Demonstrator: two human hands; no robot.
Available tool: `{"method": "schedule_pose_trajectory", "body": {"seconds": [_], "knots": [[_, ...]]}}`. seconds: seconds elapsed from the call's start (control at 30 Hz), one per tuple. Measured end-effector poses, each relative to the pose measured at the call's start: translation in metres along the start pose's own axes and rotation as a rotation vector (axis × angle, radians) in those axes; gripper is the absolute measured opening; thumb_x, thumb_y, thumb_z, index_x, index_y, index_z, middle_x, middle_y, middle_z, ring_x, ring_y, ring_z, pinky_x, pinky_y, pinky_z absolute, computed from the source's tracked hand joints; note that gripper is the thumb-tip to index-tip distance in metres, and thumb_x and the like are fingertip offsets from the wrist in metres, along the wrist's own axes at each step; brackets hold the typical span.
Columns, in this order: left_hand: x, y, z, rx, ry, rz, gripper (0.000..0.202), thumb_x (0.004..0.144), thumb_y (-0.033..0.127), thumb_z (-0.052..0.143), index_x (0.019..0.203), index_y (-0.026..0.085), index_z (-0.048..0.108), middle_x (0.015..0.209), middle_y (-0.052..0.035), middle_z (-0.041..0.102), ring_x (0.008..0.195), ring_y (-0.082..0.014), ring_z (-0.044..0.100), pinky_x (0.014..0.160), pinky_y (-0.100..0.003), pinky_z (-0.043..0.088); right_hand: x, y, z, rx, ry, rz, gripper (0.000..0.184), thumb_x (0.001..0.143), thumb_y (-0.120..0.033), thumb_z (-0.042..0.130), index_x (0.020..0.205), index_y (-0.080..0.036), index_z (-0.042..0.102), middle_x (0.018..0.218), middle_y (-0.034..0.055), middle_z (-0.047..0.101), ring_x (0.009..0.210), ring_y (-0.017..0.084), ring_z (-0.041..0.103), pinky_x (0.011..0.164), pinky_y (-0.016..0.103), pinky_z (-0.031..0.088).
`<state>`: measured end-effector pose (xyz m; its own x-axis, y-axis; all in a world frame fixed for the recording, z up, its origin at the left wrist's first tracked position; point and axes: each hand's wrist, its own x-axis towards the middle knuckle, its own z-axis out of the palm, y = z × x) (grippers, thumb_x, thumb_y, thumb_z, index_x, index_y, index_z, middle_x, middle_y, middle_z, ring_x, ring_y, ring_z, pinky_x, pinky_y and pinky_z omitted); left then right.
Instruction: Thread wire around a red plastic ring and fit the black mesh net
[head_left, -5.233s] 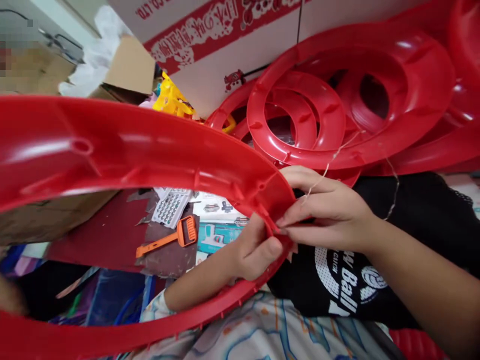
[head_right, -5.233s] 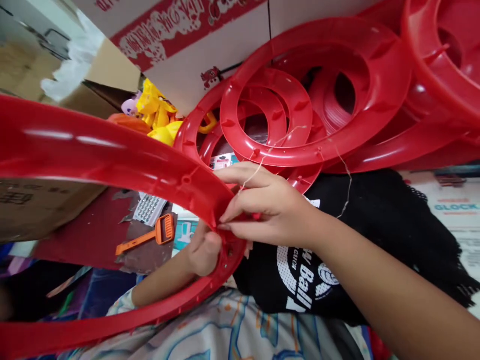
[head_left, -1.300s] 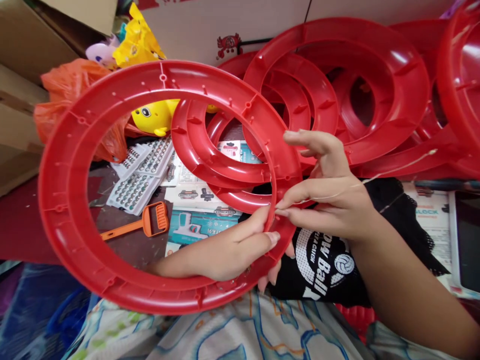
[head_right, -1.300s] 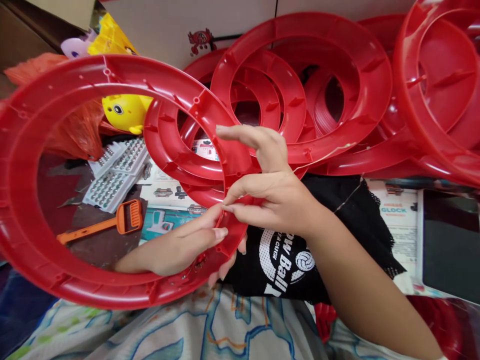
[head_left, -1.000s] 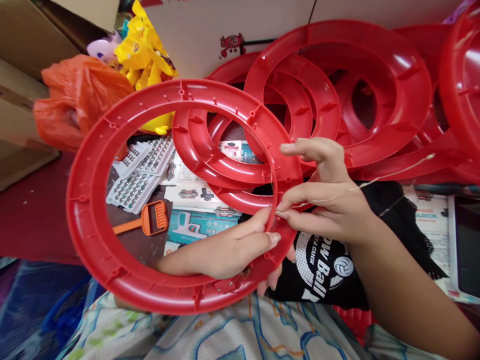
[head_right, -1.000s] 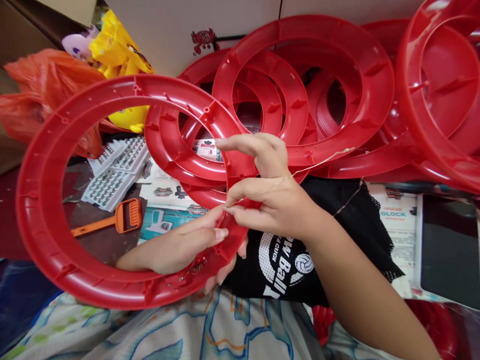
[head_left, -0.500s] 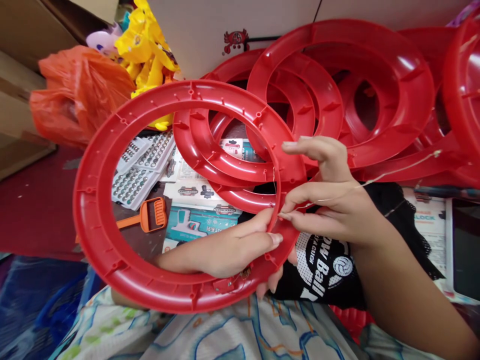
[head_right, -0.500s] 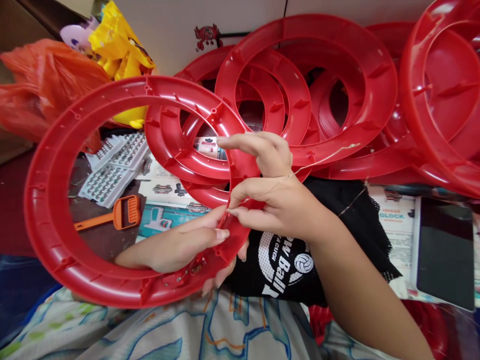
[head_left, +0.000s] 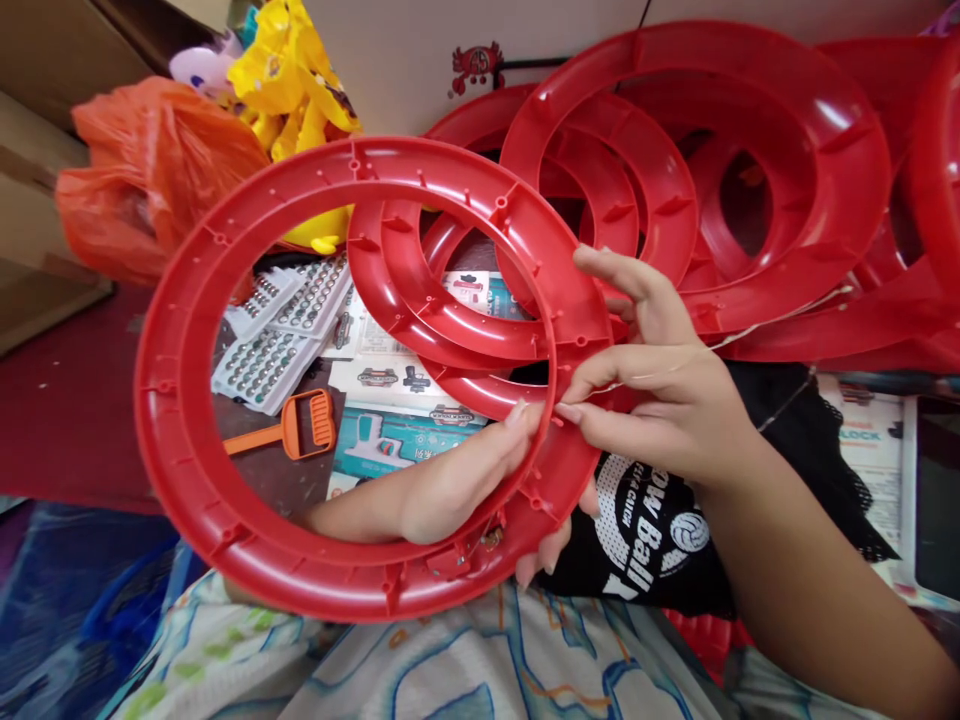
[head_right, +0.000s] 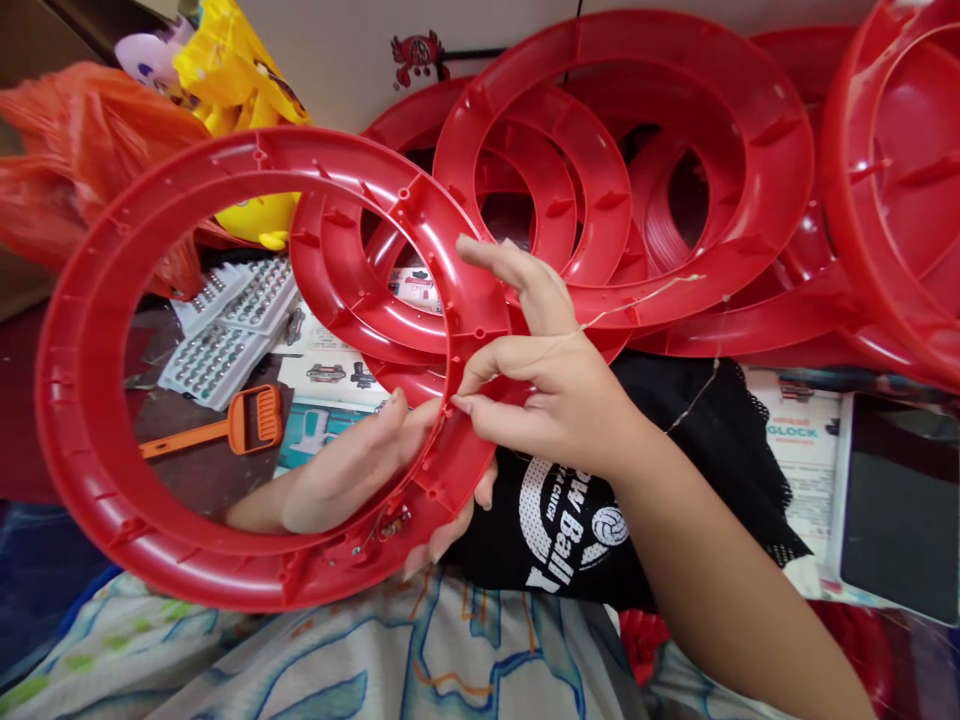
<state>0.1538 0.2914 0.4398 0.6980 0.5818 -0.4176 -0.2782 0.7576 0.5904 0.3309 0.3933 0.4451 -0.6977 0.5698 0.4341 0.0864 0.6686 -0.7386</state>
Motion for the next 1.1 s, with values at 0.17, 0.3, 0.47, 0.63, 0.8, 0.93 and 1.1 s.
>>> {"method": "schedule_pose_trajectory", "body": {"seconds": [0.17, 0.3, 0.47, 0.63, 0.8, 0.93, 1.1], "knots": [[-0.001, -0.003, -0.001, -0.088, -0.033, 0.163, 0.052, 0.084, 0.061, 0.054, 0.115, 0.020, 0.048, 0.080, -0.0024, 0.064, 0.055, -0.0115, 0.060, 0.046, -0.019, 0.047, 0.001, 0.000, 0.002, 0.093, 0.024, 0.069, 0.007, 0.076, -0.017, 0.070, 0.074, -0.023, 0.067, 0.153, -0.0059, 0.037, 0.144, 0.026, 0.034, 0.123, 0.043, 0.029], [-0.006, -0.002, 0.004, -0.010, -0.007, 0.078, 0.072, 0.075, 0.011, 0.061, 0.135, 0.030, 0.026, 0.077, 0.0025, 0.064, 0.058, -0.0106, 0.061, 0.052, -0.018, 0.050, 0.002, -0.001, 0.001, 0.054, 0.065, 0.031, 0.009, 0.070, -0.015, 0.072, 0.070, -0.023, 0.068, 0.148, -0.0001, 0.045, 0.138, 0.029, 0.043, 0.120, 0.043, 0.036], [-0.007, -0.008, 0.016, 0.045, 0.074, 0.171, 0.047, 0.088, 0.015, 0.055, 0.126, 0.030, 0.032, 0.081, 0.0023, 0.064, 0.057, -0.0109, 0.063, 0.054, -0.021, 0.052, 0.001, -0.003, 0.000, 0.051, 0.120, -0.004, 0.011, 0.069, -0.014, 0.072, 0.066, -0.024, 0.066, 0.142, -0.0006, 0.051, 0.131, 0.028, 0.050, 0.115, 0.043, 0.043], [0.003, -0.025, 0.020, 0.333, 0.265, 0.642, 0.048, 0.087, 0.013, 0.055, 0.130, 0.027, 0.039, 0.117, -0.0067, 0.067, 0.090, -0.0158, 0.071, 0.073, -0.024, 0.059, -0.001, -0.001, 0.000, 0.122, 0.110, -0.078, 0.013, 0.067, -0.015, 0.074, 0.068, -0.025, 0.067, 0.143, -0.0038, 0.050, 0.126, 0.026, 0.054, 0.109, 0.039, 0.048], [0.006, -0.036, 0.018, 0.802, 0.489, 0.860, 0.062, 0.078, 0.004, 0.051, 0.137, 0.021, 0.039, 0.118, -0.0106, 0.067, 0.090, -0.0171, 0.071, 0.068, -0.024, 0.060, -0.001, 0.000, 0.002, 0.140, 0.067, -0.094, 0.015, 0.066, -0.010, 0.070, 0.067, -0.025, 0.066, 0.142, -0.0038, 0.051, 0.130, 0.025, 0.051, 0.111, 0.038, 0.045], [0.006, -0.031, 0.020, 0.814, 0.545, 0.696, 0.062, 0.074, 0.001, 0.053, 0.131, 0.019, 0.038, 0.127, -0.0129, 0.063, 0.108, -0.0207, 0.068, 0.086, -0.029, 0.059, -0.001, 0.000, 0.001, 0.135, 0.062, -0.107, 0.015, 0.065, -0.010, 0.070, 0.064, -0.024, 0.064, 0.142, -0.0042, 0.050, 0.132, 0.024, 0.049, 0.107, 0.036, 0.048], [0.013, -0.023, 0.026, 0.651, 0.500, 0.714, 0.051, 0.081, 0.008, 0.058, 0.122, 0.021, 0.032, 0.123, -0.0120, 0.062, 0.110, -0.0203, 0.067, 0.092, -0.034, 0.057, -0.001, 0.000, 0.001, 0.137, 0.080, -0.113, 0.013, 0.067, -0.013, 0.070, 0.065, -0.024, 0.065, 0.140, -0.0050, 0.053, 0.131, 0.024, 0.050, 0.108, 0.038, 0.048]]}}
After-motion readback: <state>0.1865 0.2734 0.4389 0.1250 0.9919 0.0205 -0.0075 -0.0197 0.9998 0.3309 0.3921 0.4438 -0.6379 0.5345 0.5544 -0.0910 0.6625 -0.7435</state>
